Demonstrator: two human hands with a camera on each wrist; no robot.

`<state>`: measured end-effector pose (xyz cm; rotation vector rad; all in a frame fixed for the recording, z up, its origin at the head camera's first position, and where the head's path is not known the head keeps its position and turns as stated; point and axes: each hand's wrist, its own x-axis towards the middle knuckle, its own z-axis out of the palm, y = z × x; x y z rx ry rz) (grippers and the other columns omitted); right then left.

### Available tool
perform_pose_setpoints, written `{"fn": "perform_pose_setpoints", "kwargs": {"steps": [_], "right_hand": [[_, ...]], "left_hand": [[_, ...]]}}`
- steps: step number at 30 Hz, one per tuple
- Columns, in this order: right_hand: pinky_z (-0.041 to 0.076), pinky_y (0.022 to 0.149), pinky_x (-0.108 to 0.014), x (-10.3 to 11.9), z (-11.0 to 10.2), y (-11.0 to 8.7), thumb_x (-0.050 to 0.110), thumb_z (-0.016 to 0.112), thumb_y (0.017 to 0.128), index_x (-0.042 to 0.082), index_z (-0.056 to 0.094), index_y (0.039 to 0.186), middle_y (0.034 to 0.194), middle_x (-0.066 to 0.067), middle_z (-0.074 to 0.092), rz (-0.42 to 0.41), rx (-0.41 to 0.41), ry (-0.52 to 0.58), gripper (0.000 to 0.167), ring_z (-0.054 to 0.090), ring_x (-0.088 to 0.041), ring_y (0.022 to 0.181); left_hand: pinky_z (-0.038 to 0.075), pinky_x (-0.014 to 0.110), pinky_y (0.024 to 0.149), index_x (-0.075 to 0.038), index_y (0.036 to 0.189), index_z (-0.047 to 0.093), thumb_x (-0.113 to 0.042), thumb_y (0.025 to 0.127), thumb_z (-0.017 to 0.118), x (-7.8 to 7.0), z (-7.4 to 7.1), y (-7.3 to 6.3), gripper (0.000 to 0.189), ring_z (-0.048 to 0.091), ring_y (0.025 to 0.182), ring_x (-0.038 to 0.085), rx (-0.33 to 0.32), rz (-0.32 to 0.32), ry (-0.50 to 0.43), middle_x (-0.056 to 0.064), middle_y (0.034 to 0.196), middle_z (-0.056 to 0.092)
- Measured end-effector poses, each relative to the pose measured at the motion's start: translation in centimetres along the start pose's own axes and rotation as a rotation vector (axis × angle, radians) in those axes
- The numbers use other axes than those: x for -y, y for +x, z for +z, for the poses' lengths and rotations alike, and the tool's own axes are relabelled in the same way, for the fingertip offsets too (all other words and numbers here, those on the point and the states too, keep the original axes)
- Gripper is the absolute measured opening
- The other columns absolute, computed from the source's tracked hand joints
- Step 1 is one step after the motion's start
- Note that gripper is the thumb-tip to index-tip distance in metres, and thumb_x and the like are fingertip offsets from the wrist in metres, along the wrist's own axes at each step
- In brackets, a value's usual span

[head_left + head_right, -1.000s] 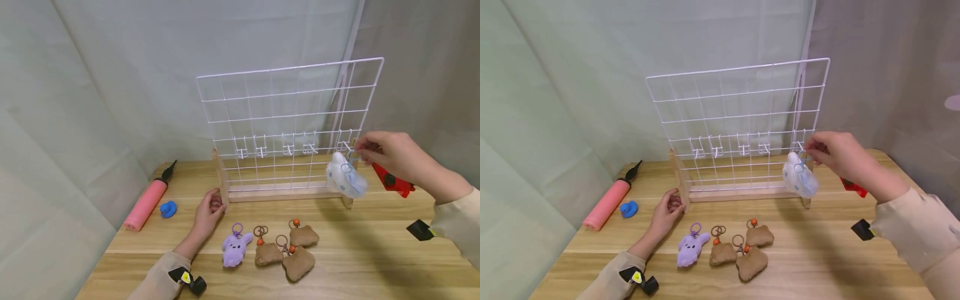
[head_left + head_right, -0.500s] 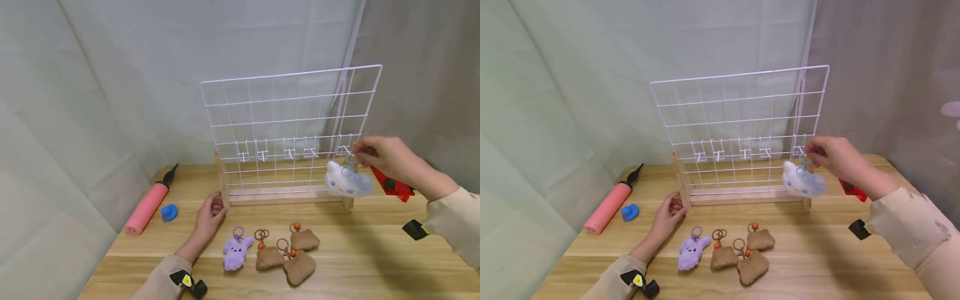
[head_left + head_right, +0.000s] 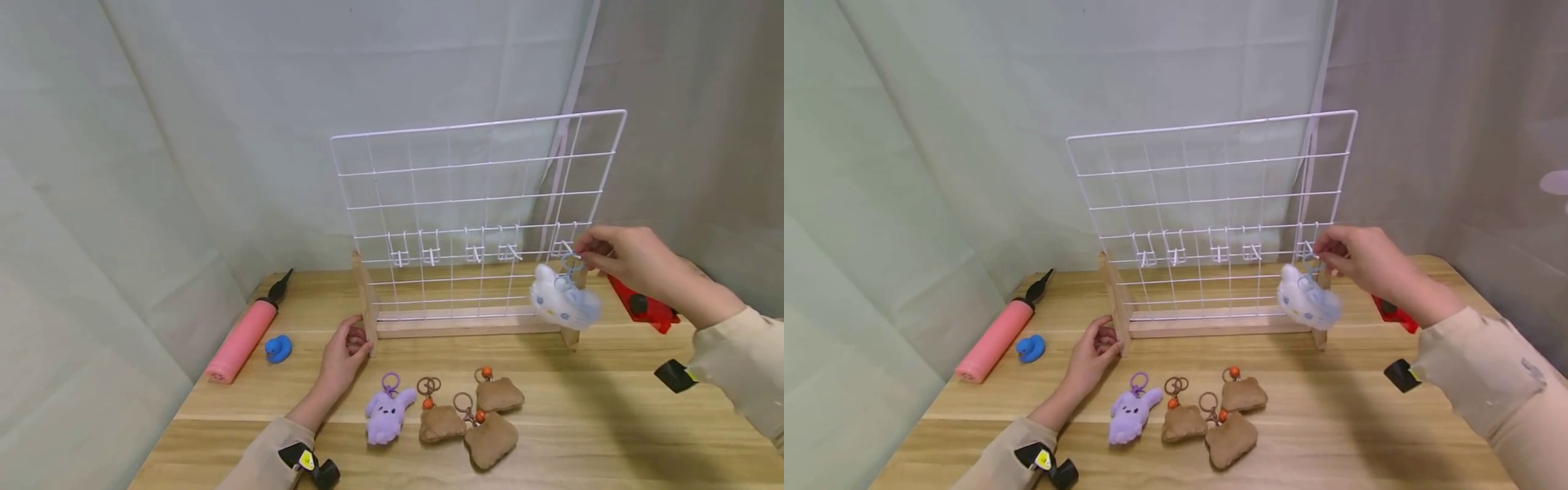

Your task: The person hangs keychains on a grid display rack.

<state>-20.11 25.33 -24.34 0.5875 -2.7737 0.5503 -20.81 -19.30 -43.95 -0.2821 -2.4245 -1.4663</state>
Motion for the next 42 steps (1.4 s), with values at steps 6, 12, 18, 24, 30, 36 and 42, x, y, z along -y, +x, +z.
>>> {"fn": "perform_pose_setpoints", "kwargs": {"steps": [6, 12, 18, 24, 30, 36, 42], "right_hand": [[0.052, 0.059, -0.015, -0.1, -0.3, -0.4, 0.004, 0.069, 0.086, 0.006, 0.067, 0.102, 0.092, -0.008, 0.07, 0.01, -0.004, -0.029, 0.017, 0.064, -0.019, 0.079], [0.049, 0.061, -0.013, -0.4, -0.8, -1.1, 0.007, 0.07, 0.085, 0.009, 0.068, 0.102, 0.09, -0.003, 0.07, -0.009, -0.07, -0.085, 0.017, 0.06, -0.006, 0.075], [0.048, 0.061, -0.01, -0.3, -1.0, -2.0, 0.009, 0.073, 0.083, 0.009, 0.069, 0.102, 0.087, -0.001, 0.069, -0.015, -0.132, -0.089, 0.019, 0.053, 0.007, 0.07], [0.045, 0.059, -0.008, 0.7, -1.2, -2.8, 0.008, 0.074, 0.082, 0.01, 0.069, 0.103, 0.088, 0.0, 0.069, 0.009, -0.186, -0.092, 0.021, 0.048, 0.012, 0.071], [0.044, 0.058, -0.007, 1.9, -0.8, -3.9, 0.006, 0.075, 0.08, 0.014, 0.069, 0.098, 0.086, 0.001, 0.07, -0.038, -0.241, -0.072, 0.021, 0.051, 0.011, 0.068], [0.039, 0.047, -0.012, 3.4, 0.0, -4.6, 0.007, 0.073, 0.083, 0.02, 0.066, 0.096, 0.079, 0.006, 0.066, -0.079, -0.266, -0.007, 0.02, 0.051, 0.005, 0.059], [0.043, 0.059, -0.006, 4.0, 1.4, -4.7, -0.001, 0.077, 0.075, 0.017, 0.069, 0.093, 0.081, 0.01, 0.066, -0.234, -0.294, 0.014, 0.027, 0.052, 0.01, 0.072]], "left_hand": [[0.055, 0.017, 0.071, 0.002, 0.129, 0.049, 0.006, 0.083, 0.068, -0.1, 0.1, -0.1, 0.05, 0.059, 0.083, 0.016, 0.005, 0.001, 0.0, 0.019, 0.097, 0.063], [0.055, 0.017, 0.071, 0.002, 0.129, 0.048, 0.006, 0.083, 0.067, -0.2, 0.3, -0.1, 0.051, 0.06, 0.083, 0.018, 0.008, 0.007, -0.003, 0.019, 0.097, 0.063], [0.055, 0.016, 0.07, 0.003, 0.129, 0.049, 0.007, 0.082, 0.068, -0.3, 0.4, 0.0, 0.051, 0.059, 0.081, 0.016, 0.001, 0.012, -0.014, 0.019, 0.096, 0.063], [0.054, 0.015, 0.07, 0.003, 0.129, 0.05, 0.007, 0.082, 0.068, 0.0, 0.3, 0.1, 0.05, 0.058, 0.081, 0.013, 0.001, 0.012, -0.021, 0.02, 0.096, 0.063], [0.055, 0.016, 0.069, 0.005, 0.127, 0.05, 0.008, 0.081, 0.067, 0.2, 0.2, 0.1, 0.049, 0.058, 0.079, 0.009, -0.01, 0.041, -0.019, 0.021, 0.094, 0.063], [0.055, 0.017, 0.068, 0.004, 0.127, 0.05, 0.007, 0.082, 0.068, 0.1, 0.1, 0.0, 0.048, 0.057, 0.079, 0.008, -0.014, 0.052, -0.002, 0.02, 0.094, 0.063], [0.055, 0.017, 0.07, 0.003, 0.128, 0.05, 0.006, 0.083, 0.067, 0.1, 0.1, 0.0, 0.049, 0.059, 0.082, 0.016, -0.002, 0.023, -0.005, 0.02, 0.096, 0.063]]}}
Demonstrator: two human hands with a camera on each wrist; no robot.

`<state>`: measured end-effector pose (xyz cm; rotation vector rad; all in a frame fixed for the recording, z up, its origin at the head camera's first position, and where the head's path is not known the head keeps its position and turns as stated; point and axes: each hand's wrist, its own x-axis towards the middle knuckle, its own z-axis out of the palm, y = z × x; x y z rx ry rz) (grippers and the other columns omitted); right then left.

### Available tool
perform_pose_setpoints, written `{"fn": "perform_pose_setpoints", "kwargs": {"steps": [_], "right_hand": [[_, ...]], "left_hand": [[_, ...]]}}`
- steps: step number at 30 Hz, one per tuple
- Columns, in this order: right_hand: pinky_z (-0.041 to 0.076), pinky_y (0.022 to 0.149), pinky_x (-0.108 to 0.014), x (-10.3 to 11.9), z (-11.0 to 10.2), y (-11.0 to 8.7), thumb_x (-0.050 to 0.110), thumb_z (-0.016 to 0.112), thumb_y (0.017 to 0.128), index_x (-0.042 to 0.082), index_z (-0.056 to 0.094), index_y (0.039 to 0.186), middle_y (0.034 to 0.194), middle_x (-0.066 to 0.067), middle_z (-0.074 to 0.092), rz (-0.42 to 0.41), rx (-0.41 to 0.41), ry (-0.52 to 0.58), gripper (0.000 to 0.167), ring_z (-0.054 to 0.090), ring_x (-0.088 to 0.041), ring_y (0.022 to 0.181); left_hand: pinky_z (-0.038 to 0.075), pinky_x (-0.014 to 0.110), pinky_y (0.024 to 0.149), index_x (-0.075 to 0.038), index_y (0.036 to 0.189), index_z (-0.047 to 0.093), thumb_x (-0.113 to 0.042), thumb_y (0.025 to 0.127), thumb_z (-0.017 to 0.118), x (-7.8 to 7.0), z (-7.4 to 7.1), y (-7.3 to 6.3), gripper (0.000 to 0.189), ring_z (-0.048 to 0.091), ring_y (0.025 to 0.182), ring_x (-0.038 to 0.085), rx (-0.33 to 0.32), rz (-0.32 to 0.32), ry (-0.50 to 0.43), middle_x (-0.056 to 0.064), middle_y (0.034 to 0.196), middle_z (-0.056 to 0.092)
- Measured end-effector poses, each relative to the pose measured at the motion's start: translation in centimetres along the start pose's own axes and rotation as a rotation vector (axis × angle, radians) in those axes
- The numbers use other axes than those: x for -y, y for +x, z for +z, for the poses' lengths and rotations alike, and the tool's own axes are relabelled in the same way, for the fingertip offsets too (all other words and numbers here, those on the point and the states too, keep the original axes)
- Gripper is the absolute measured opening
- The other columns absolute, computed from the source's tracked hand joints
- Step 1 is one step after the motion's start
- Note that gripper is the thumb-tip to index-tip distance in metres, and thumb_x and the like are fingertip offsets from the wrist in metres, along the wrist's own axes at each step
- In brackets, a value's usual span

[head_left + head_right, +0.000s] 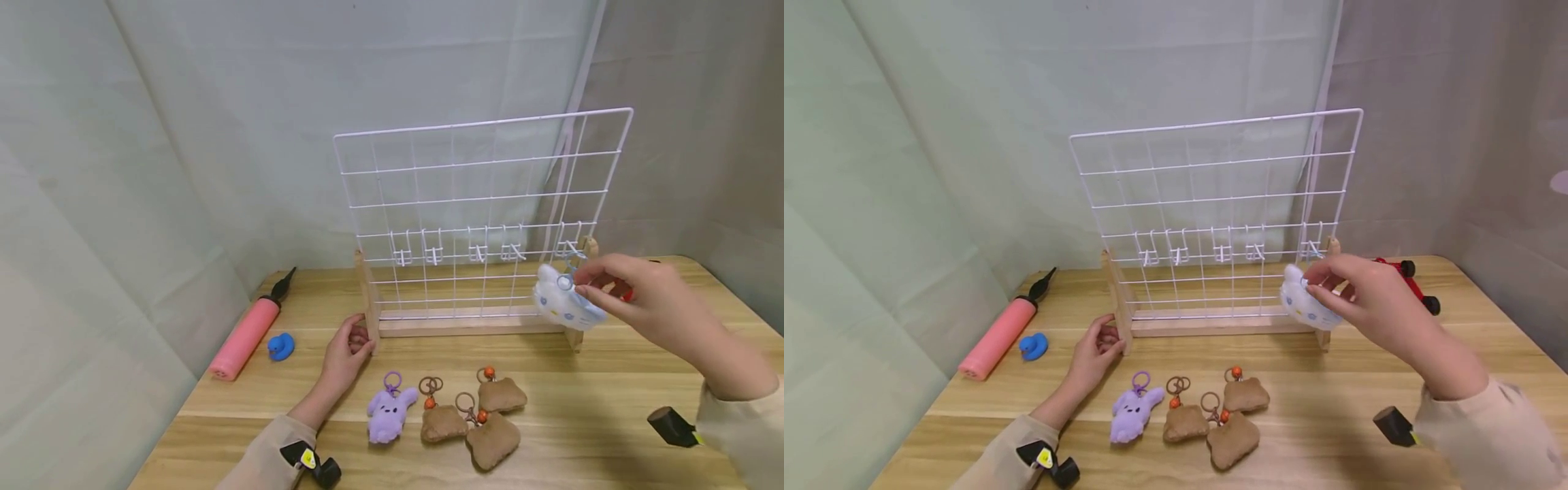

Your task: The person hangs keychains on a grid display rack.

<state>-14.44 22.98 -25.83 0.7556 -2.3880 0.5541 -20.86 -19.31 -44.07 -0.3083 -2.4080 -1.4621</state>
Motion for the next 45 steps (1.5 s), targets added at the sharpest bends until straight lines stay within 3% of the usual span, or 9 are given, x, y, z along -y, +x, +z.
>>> {"fn": "perform_pose_setpoints", "kwargs": {"steps": [9, 17, 24, 32, 38, 45], "right_hand": [[0.051, 0.06, -0.014, 1.0, 2.4, -0.5, 0.001, 0.078, 0.074, 0.019, 0.067, 0.093, 0.084, 0.014, 0.066, -0.02, 0.095, 0.092, 0.028, 0.056, 0.007, 0.074], [0.049, 0.055, -0.017, 0.8, 5.6, -0.8, 0.003, 0.077, 0.076, 0.02, 0.067, 0.089, 0.081, 0.013, 0.065, -0.043, 0.141, 0.189, 0.024, 0.055, 0.008, 0.072], [0.051, 0.056, -0.018, 0.5, 8.1, -1.0, 0.004, 0.072, 0.082, 0.015, 0.067, 0.089, 0.083, 0.009, 0.066, -0.02, 0.234, 0.309, 0.015, 0.057, 0.006, 0.072], [0.052, 0.058, -0.018, 0.3, 10.6, -1.1, 0.008, 0.07, 0.085, 0.011, 0.068, 0.092, 0.085, 0.002, 0.068, 0.017, 0.382, 0.342, 0.007, 0.058, 0.004, 0.072], [0.05, 0.058, -0.018, 0.7, 12.1, -1.0, 0.009, 0.07, 0.085, 0.007, 0.068, 0.09, 0.085, -0.002, 0.07, 0.021, 0.42, 0.348, 0.005, 0.059, 0.001, 0.07], [0.05, 0.06, -0.018, 0.9, 14.1, -1.2, 0.008, 0.068, 0.085, 0.005, 0.067, 0.09, 0.082, 0.003, 0.067, 0.061, 0.493, 0.348, 0.006, 0.057, 0.001, 0.071]], "left_hand": [[0.055, 0.016, 0.068, 0.003, 0.127, 0.05, 0.007, 0.081, 0.068, 0.0, 0.1, -0.2, 0.049, 0.058, 0.08, 0.012, -0.013, 0.011, 0.023, 0.019, 0.094, 0.062], [0.054, 0.016, 0.069, 0.002, 0.128, 0.05, 0.006, 0.083, 0.068, -0.3, 0.0, -0.2, 0.049, 0.058, 0.08, 0.013, -0.007, -0.008, 0.022, 0.018, 0.095, 0.062], [0.054, 0.016, 0.069, 0.002, 0.128, 0.05, 0.006, 0.083, 0.068, -0.1, 0.0, -0.3, 0.048, 0.058, 0.081, 0.015, -0.008, -0.008, 0.001, 0.019, 0.095, 0.062], [0.054, 0.017, 0.069, 0.003, 0.129, 0.049, 0.006, 0.083, 0.067, -0.2, 0.0, -0.2, 0.049, 0.059, 0.082, 0.015, 0.0, -0.021, 0.004, 0.02, 0.097, 0.063], [0.055, 0.017, 0.069, 0.004, 0.129, 0.048, 0.007, 0.083, 0.067, -0.2, 0.1, -0.2, 0.05, 0.059, 0.082, 0.017, -0.002, -0.013, 0.006, 0.02, 0.097, 0.063], [0.055, 0.016, 0.069, 0.004, 0.129, 0.049, 0.007, 0.082, 0.067, -0.3, 0.0, -0.2, 0.05, 0.058, 0.081, 0.014, -0.011, 0.005, 0.0, 0.02, 0.096, 0.062]]}}
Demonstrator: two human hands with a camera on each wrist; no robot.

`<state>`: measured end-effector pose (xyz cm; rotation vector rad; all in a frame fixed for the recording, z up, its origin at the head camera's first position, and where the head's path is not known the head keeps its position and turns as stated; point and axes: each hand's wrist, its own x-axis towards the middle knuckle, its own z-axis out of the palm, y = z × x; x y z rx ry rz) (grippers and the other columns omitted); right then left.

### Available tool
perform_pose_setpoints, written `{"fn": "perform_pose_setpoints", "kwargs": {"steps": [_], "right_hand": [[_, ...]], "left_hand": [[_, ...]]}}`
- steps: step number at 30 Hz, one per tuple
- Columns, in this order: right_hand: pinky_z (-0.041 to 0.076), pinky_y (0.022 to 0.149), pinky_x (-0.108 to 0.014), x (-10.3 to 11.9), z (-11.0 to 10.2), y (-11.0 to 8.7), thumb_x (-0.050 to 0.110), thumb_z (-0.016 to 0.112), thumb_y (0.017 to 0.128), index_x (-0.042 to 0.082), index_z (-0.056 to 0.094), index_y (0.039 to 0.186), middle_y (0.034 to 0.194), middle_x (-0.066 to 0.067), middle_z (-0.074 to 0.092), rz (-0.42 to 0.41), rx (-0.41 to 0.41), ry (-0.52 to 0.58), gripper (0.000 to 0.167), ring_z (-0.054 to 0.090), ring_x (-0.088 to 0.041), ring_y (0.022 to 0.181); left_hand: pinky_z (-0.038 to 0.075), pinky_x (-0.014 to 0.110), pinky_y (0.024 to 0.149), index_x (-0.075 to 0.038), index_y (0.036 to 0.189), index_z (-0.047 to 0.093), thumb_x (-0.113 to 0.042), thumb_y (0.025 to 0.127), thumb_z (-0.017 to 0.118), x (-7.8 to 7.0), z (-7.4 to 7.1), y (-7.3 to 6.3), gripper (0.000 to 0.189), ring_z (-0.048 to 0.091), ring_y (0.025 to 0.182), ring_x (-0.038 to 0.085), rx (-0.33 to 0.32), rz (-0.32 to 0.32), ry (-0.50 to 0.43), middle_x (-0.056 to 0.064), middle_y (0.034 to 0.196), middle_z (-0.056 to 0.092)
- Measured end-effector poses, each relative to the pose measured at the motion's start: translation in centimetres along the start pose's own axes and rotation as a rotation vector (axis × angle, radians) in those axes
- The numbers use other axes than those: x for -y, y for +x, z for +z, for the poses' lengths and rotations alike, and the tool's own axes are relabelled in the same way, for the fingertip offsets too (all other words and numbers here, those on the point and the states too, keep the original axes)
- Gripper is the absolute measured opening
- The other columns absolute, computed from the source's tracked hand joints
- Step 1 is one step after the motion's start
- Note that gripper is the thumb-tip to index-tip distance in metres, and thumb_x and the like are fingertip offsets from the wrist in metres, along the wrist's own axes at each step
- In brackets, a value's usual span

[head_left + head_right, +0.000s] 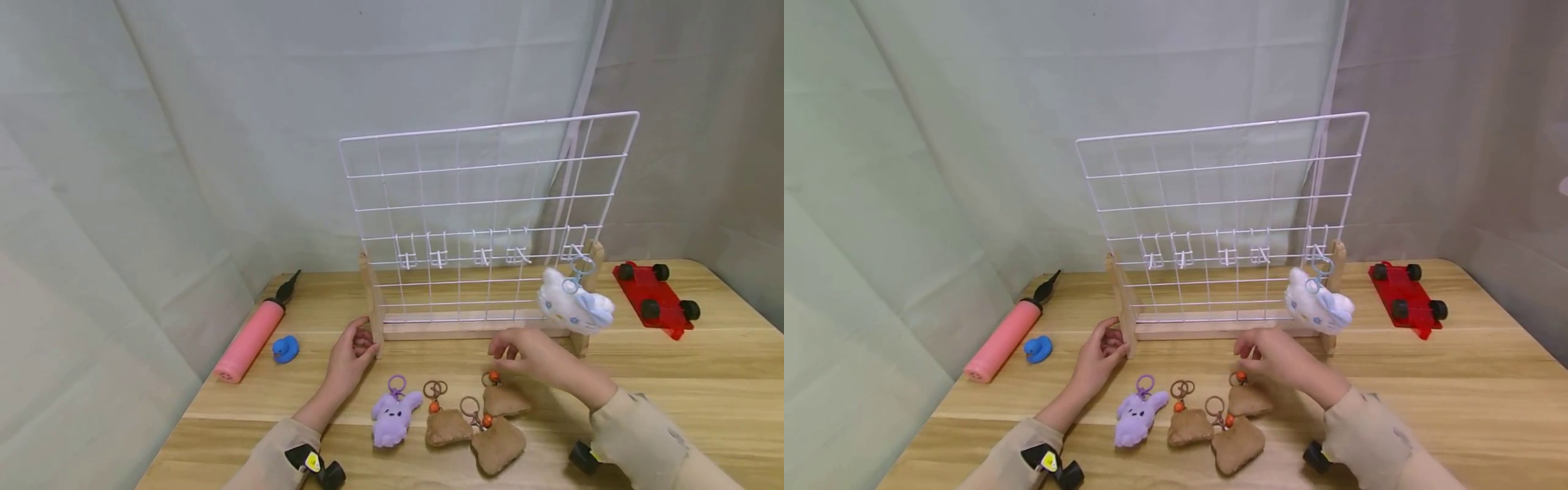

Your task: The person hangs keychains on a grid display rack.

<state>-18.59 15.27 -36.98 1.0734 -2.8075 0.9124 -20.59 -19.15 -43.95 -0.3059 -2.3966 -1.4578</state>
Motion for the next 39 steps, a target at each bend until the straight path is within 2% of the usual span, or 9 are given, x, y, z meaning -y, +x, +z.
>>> {"fn": "perform_pose_setpoints", "kwargs": {"steps": [5, 13, 18, 23, 28, 39], "right_hand": [[0.046, 0.057, -0.016, -0.4, 1.2, 0.3, 0.008, 0.07, 0.082, 0.007, 0.066, 0.086, 0.075, 0.007, 0.065, 0.03, 0.021, -0.012, 0.005, 0.054, 0.002, 0.066], [0.041, 0.055, -0.017, -0.2, 2.0, 0.4, 0.022, 0.076, 0.081, 0.017, 0.063, 0.079, 0.068, 0.012, 0.059, 0.089, 0.061, -0.05, 0.014, 0.047, 0.004, 0.061], [0.036, 0.053, -0.017, 0.2, 2.2, 0.4, 0.023, 0.077, 0.079, 0.018, 0.061, 0.076, 0.063, 0.013, 0.053, 0.118, 0.06, -0.091, 0.017, 0.042, 0.002, 0.058], [0.036, 0.054, -0.017, 0.6, 2.4, 0.4, 0.023, 0.079, 0.076, 0.018, 0.061, 0.074, 0.062, 0.013, 0.05, 0.122, 0.049, -0.149, 0.018, 0.041, 0.001, 0.059], [0.036, 0.055, -0.018, 0.9, 2.7, 0.3, 0.019, 0.081, 0.072, 0.019, 0.061, 0.075, 0.063, 0.012, 0.051, 0.14, 0.059, -0.201, 0.02, 0.042, -0.001, 0.061], [0.036, 0.056, -0.019, 1.0, 2.9, 0.2, 0.013, 0.083, 0.068, 0.017, 0.056, 0.073, 0.066, 0.009, 0.051, 0.09, 0.025, -0.287, 0.027, 0.042, -0.003, 0.063]], "left_hand": [[0.054, 0.017, 0.069, 0.004, 0.129, 0.049, 0.005, 0.083, 0.067, 0.0, -0.1, 0.0, 0.049, 0.059, 0.081, 0.017, 0.013, -0.009, -0.018, 0.021, 0.097, 0.062], [0.054, 0.016, 0.068, 0.003, 0.129, 0.05, 0.006, 0.083, 0.067, -0.2, 0.0, 0.1, 0.049, 0.057, 0.08, 0.011, 0.002, -0.008, -0.013, 0.019, 0.096, 0.062], [0.054, 0.016, 0.067, 0.003, 0.128, 0.05, 0.006, 0.082, 0.067, -0.2, 0.0, 0.1, 0.049, 0.057, 0.079, 0.011, -0.004, 0.003, 0.002, 0.019, 0.095, 0.062], [0.054, 0.016, 0.066, 0.004, 0.127, 0.05, 0.007, 0.082, 0.067, -0.1, 0.0, 0.0, 0.048, 0.057, 0.078, 0.01, -0.009, 0.017, 0.007, 0.019, 0.094, 0.062], [0.054, 0.016, 0.068, 0.002, 0.128, 0.05, 0.006, 0.083, 0.067, -0.1, 0.0, 0.0, 0.049, 0.057, 0.079, 0.011, 0.0, 0.002, 0.014, 0.018, 0.095, 0.062], [0.054, 0.017, 0.069, 0.003, 0.128, 0.05, 0.006, 0.083, 0.067, -0.1, -0.1, 0.0, 0.048, 0.059, 0.081, 0.017, 0.004, -0.011, -0.006, 0.02, 0.096, 0.062]]}}
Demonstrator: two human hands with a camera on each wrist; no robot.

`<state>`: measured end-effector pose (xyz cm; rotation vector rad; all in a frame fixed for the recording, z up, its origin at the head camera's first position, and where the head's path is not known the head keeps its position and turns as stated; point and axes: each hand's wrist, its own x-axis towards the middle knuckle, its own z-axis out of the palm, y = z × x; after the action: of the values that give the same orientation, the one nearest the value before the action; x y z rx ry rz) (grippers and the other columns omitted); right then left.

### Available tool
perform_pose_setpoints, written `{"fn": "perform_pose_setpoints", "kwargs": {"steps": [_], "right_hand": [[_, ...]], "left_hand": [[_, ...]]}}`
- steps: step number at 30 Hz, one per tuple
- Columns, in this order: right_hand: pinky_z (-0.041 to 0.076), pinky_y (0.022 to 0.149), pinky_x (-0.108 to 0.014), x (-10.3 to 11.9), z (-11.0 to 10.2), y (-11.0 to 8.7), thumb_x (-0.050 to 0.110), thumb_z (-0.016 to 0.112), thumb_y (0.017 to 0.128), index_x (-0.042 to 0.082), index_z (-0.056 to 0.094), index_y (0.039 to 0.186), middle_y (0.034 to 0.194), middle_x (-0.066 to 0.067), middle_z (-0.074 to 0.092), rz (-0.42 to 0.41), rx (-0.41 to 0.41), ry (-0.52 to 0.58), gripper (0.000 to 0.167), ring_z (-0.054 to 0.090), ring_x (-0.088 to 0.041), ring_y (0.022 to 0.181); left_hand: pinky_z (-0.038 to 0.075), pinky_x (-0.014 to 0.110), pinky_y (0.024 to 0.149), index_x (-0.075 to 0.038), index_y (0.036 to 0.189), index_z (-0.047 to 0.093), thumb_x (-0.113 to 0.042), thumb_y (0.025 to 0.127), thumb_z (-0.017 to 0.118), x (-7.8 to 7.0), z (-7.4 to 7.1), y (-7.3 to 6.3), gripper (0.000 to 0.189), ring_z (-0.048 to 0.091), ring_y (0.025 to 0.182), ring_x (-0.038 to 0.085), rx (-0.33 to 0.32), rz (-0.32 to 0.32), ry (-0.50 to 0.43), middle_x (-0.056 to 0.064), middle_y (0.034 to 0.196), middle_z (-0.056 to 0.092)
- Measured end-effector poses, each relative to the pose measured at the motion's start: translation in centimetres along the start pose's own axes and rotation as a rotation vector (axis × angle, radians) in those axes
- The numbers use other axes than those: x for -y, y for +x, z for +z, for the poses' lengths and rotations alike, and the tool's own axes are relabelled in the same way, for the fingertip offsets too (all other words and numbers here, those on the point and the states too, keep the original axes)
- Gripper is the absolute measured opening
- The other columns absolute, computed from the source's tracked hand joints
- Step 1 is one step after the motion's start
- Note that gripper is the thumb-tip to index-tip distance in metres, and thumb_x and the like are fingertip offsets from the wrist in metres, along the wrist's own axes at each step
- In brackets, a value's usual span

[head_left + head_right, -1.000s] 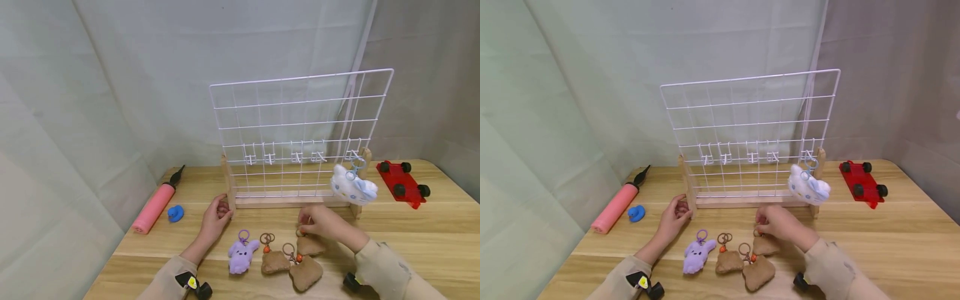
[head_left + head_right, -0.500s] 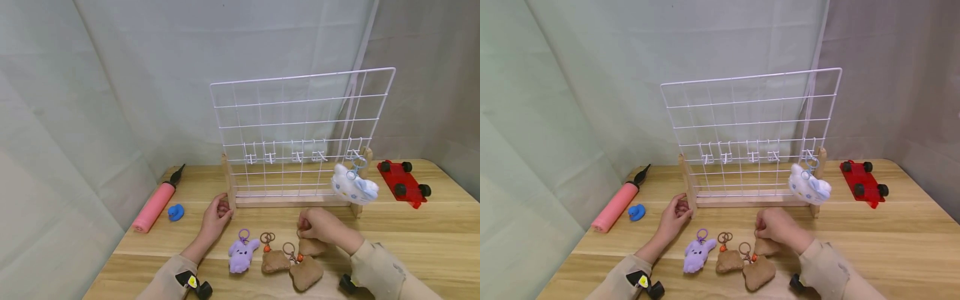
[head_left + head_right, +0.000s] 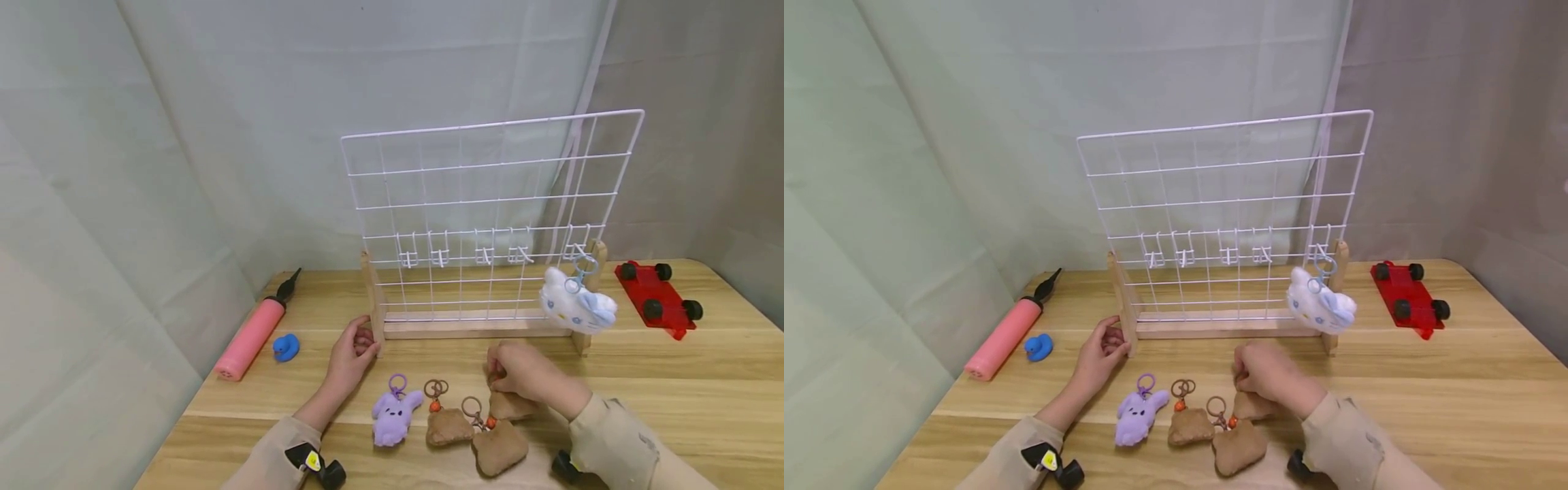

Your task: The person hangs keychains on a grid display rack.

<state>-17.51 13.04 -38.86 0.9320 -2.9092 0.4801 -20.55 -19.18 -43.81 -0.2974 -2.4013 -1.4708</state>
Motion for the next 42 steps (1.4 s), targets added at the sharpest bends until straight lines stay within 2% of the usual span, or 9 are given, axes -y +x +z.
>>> {"fn": "perform_pose_setpoints", "kwargs": {"steps": [5, 10, 13, 17, 21, 26, 31, 36, 42], "right_hand": [[0.038, 0.056, -0.02, 0.0, 0.1, 0.1, 0.008, 0.082, 0.066, 0.016, 0.055, 0.075, 0.067, 0.009, 0.053, -0.007, -0.009, -0.01, 0.03, 0.045, -0.004, 0.063], [0.04, 0.056, -0.019, -0.1, 0.0, 0.2, 0.007, 0.082, 0.067, 0.015, 0.057, 0.076, 0.067, 0.009, 0.054, -0.01, 0.005, 0.042, 0.028, 0.046, -0.003, 0.063], [0.041, 0.057, -0.018, -0.3, -0.1, 0.2, 0.007, 0.082, 0.069, 0.014, 0.06, 0.078, 0.069, 0.009, 0.056, -0.011, 0.019, 0.094, 0.025, 0.048, -0.002, 0.065], [0.043, 0.059, -0.019, -0.4, -0.4, 0.1, 0.007, 0.08, 0.072, 0.013, 0.061, 0.079, 0.071, 0.008, 0.059, -0.028, 0.036, 0.148, 0.021, 0.05, -0.002, 0.067], [0.041, 0.058, -0.018, -0.4, -0.7, 0.1, 0.006, 0.078, 0.074, 0.014, 0.06, 0.077, 0.071, 0.008, 0.058, -0.049, 0.054, 0.188, 0.02, 0.048, -0.002, 0.067], [0.04, 0.058, -0.017, -0.5, -0.9, 0.1, 0.003, 0.076, 0.075, 0.015, 0.059, 0.075, 0.07, 0.009, 0.056, -0.054, 0.072, 0.225, 0.02, 0.046, 0.0, 0.066], [0.041, 0.058, -0.016, -0.6, -1.1, 0.0, 0.002, 0.074, 0.077, 0.015, 0.058, 0.074, 0.071, 0.01, 0.056, -0.054, 0.081, 0.251, 0.02, 0.047, 0.001, 0.066], [0.044, 0.058, -0.016, -0.7, -1.3, 0.0, 0.002, 0.074, 0.077, 0.013, 0.059, 0.074, 0.071, 0.008, 0.057, -0.045, 0.102, 0.273, 0.019, 0.049, 0.002, 0.066], [0.044, 0.057, -0.016, -0.8, -1.6, 0.0, 0.001, 0.073, 0.078, 0.011, 0.059, 0.075, 0.07, 0.007, 0.058, -0.047, 0.122, 0.293, 0.017, 0.048, 0.003, 0.065]], "left_hand": [[0.055, 0.019, 0.07, 0.004, 0.13, 0.048, 0.005, 0.084, 0.067, -0.1, -0.1, 0.0, 0.05, 0.06, 0.083, 0.02, 0.009, -0.016, -0.017, 0.021, 0.098, 0.062], [0.055, 0.018, 0.07, 0.004, 0.13, 0.049, 0.005, 0.084, 0.067, 0.0, 0.0, 0.0, 0.05, 0.059, 0.082, 0.016, 0.007, -0.004, -0.02, 0.02, 0.097, 0.062], [0.055, 0.019, 0.07, 0.007, 0.128, 0.049, 0.008, 0.083, 0.066, -1.1, -0.2, -0.1, 0.048, 0.059, 0.081, 0.02, 0.013, -0.015, -0.001, 0.023, 0.096, 0.061], [0.055, 0.02, 0.071, 0.007, 0.129, 0.048, 0.008, 0.084, 0.065, -1.3, -0.2, -0.1, 0.048, 0.06, 0.083, 0.022, 0.017, -0.027, 0.016, 0.023, 0.097, 0.061], [0.055, 0.018, 0.07, 0.004, 0.129, 0.049, 0.005, 0.084, 0.067, 0.1, 0.0, 0.1, 0.049, 0.059, 0.082, 0.017, 0.01, 0.002, 0.001, 0.02, 0.097, 0.062], [0.055, 0.017, 0.068, 0.005, 0.127, 0.05, 0.007, 0.083, 0.067, 0.3, 0.0, 0.0, 0.047, 0.057, 0.079, 0.009, -0.003, 0.041, -0.016, 0.02, 0.094, 0.062], [0.055, 0.018, 0.069, 0.005, 0.128, 0.05, 0.007, 0.083, 0.068, 0.2, 0.1, 0.0, 0.048, 0.058, 0.08, 0.011, -0.002, 0.026, -0.018, 0.02, 0.095, 0.062], [0.056, 0.02, 0.071, 0.005, 0.129, 0.048, 0.008, 0.083, 0.066, -0.7, -0.1, -0.1, 0.05, 0.06, 0.082, 0.018, 0.008, -0.017, -0.008, 0.022, 0.097, 0.062], [0.057, 0.023, 0.071, 0.012, 0.126, 0.047, 0.013, 0.082, 0.064, -3.4, -0.6, -0.5, 0.047, 0.06, 0.081, 0.024, 0.024, -0.015, 0.003, 0.026, 0.095, 0.061]]}}
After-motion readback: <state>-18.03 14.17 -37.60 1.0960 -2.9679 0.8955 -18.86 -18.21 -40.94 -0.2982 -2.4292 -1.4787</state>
